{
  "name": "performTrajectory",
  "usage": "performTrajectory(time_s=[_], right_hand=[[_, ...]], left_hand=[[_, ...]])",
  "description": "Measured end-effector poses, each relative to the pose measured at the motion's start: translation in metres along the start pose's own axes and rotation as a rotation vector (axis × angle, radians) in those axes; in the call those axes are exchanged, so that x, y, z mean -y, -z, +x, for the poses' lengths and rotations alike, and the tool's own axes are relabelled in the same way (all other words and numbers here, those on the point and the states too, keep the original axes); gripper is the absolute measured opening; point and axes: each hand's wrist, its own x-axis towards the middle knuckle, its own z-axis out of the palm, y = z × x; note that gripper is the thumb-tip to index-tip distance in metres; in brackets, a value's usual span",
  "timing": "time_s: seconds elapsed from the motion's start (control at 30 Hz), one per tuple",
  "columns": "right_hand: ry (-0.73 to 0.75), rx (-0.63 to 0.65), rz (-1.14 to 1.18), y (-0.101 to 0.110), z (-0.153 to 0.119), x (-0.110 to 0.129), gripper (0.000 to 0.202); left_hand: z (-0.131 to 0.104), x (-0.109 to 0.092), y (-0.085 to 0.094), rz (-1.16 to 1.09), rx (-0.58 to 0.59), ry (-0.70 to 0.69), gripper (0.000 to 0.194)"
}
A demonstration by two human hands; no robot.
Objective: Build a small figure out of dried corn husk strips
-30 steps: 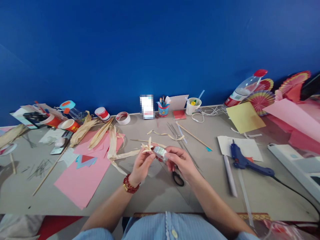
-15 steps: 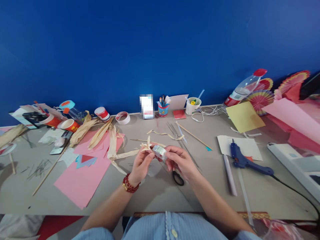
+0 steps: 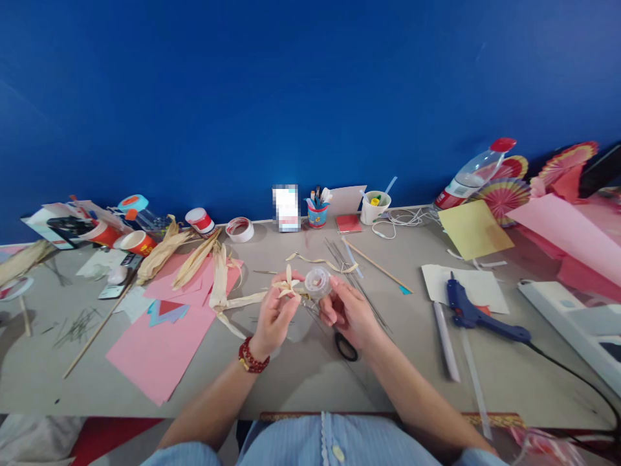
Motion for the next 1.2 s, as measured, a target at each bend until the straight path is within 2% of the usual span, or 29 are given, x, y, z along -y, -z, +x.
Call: performTrajectory(time_s=[0.1,0.27,0.5,0.6,0.67,0.73,0.8,0.87,0.93,1.2], right_hand=[[-0.057,0.041,0.044,-0.003,-0.001,-0.001,0.035],[-0.118,0.079,0.16,-0.006,-0.003,0.0,0.024],[-0.151,-0.026,0.133,-0.006,-0.002,-0.003,0.035],[-0.052,-0.102,-0.023,-0.004,0.0,-0.008,0.034],[0.111,-0.179,-0.204,0.0,0.001,-0.008,0.034],[0.269,-0.218,-0.417,0.005,0.001,-0.004,0.043],[0.315,-0.163,-0.645,0.01,0.0,0.002,0.046],[0.259,-0.059,-0.84,0.014,-0.001,0.007,0.034],[0.184,0.019,-0.935,0.015,-0.002,0.01,0.028],[-0.027,0.17,-0.867,0.013,-0.001,0.013,0.017]], left_hand=[[0.0,-0.005,0.0,0.041,0.071,-0.019,0.013],[0.002,-0.005,0.0,0.073,0.111,-0.061,0.008],[0.001,0.002,0.001,0.055,0.108,-0.031,0.011],[0.002,0.005,0.002,0.001,0.094,-0.012,0.011],[0.003,0.005,0.003,-0.05,0.103,0.012,0.011],[0.005,0.004,0.003,-0.108,0.121,0.06,0.011],[0.006,0.003,0.003,-0.177,0.128,0.117,0.011],[0.007,0.001,0.002,-0.252,0.123,0.155,0.011],[0.008,-0.001,0.001,-0.314,0.121,0.188,0.011],[0.009,-0.002,-0.002,-0.44,0.137,0.314,0.014]])
